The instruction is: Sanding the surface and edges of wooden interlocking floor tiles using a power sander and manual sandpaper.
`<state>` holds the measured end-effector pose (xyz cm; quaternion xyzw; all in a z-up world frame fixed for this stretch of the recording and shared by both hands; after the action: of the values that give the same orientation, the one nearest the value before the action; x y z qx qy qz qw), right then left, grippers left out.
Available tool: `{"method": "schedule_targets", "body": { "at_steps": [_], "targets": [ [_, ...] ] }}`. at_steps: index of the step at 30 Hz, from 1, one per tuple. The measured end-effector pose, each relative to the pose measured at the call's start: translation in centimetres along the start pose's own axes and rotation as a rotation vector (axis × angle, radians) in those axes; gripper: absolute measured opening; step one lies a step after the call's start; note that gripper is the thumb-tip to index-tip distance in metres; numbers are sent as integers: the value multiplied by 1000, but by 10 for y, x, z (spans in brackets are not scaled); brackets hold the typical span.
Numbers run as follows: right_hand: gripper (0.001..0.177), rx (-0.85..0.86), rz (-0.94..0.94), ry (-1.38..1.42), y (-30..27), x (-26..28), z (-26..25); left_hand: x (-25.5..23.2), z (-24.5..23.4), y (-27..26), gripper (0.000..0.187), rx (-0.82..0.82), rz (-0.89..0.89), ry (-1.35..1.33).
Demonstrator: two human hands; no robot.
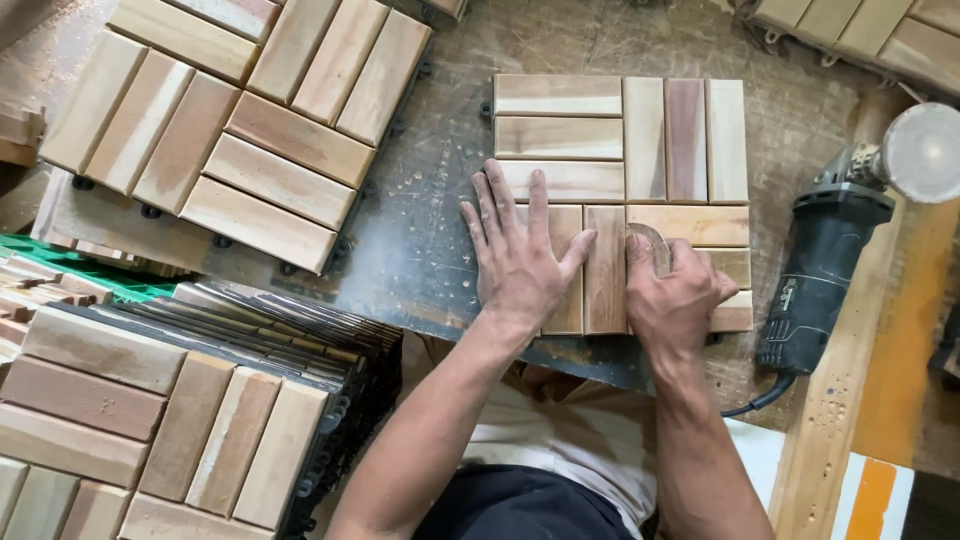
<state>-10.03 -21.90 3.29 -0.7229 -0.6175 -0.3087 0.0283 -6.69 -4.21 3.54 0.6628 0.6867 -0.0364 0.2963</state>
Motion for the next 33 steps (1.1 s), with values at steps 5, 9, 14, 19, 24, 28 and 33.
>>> {"method": "schedule_targets", "body": {
  "at_steps": [5, 9, 14, 19, 24, 28, 33],
  "targets": [
    [31, 62, 1, -47, -27, 4, -21, 0, -3, 3, 93, -29, -2, 31],
    [27, 71, 30, -40, -63, -2, -35, 0, -4, 0, 93, -25, 8, 42],
    [39, 141, 63, -98, -45, 11, -32, 0, -2, 1, 117, 342, 28, 567],
    [38, 47, -19, -145, -10, 4, -6, 6, 15, -9, 115, 194, 9, 368],
    [34, 116, -33, -172, -22, 17, -21, 5, 7, -5, 114, 224, 5, 432],
    [31, 93, -107, -216, -66, 10, -40, 7, 10, -6, 115, 201, 7, 379],
    [36, 432, 325, 159, -86, 20, -79, 11, 22, -11, 115, 62, 18, 151]
  ]
}}
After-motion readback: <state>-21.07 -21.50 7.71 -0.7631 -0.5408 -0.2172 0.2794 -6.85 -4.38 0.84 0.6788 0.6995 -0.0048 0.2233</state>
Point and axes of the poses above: each hand's wrist, its own y-axis towards the middle knuckle, its own z-axis out of the palm, x = y × z, the point moved 1 cm from there along y, towards the middle knuckle, and after that the axes turned 5 degrees about y, right-handed, at the moved point
